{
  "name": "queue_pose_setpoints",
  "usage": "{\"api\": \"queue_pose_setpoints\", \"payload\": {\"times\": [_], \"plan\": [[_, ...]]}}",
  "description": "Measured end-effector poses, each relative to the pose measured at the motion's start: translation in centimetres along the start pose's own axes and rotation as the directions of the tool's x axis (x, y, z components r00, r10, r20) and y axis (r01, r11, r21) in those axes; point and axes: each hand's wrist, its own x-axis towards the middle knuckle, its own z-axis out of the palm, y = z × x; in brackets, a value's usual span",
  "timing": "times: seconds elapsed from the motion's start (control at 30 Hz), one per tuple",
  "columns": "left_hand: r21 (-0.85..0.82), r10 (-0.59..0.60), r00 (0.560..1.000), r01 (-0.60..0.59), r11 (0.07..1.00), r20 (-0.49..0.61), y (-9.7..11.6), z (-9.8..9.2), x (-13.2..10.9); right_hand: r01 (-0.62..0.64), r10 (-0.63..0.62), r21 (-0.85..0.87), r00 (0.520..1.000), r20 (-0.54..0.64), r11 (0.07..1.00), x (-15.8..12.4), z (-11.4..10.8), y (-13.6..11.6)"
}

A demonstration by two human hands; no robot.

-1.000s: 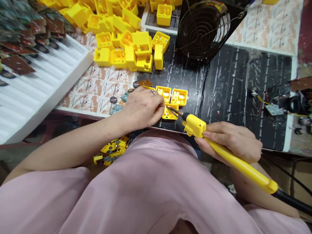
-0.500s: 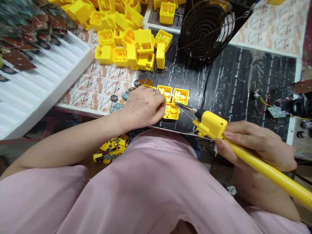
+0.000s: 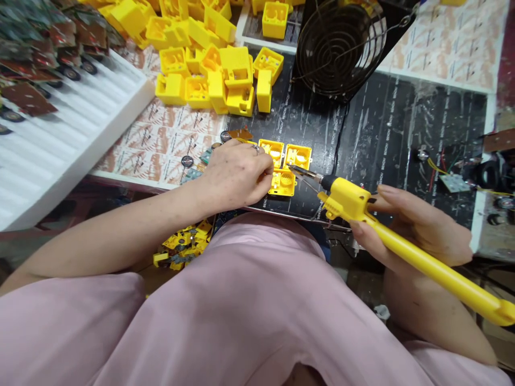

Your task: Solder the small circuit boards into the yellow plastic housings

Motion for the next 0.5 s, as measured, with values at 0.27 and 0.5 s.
{"api": "queue_pose_setpoints", "payload": {"times": [0.27,0.5], "plan": [[0.019,0.128,0.975,-0.126,0.992,-0.183,-0.8,0.9,-0.8,0.037,-0.031,0.134,0.998,-0.045,0.99,0.7,0.5,-0.8],[0.051,0.25,0.905,-0.248,0.967,-0.344,-1.5,1.5,-2.2,0.098,-0.102,0.088,0.994,0.039,0.991,1.0,-0.3,-0.5]]}}
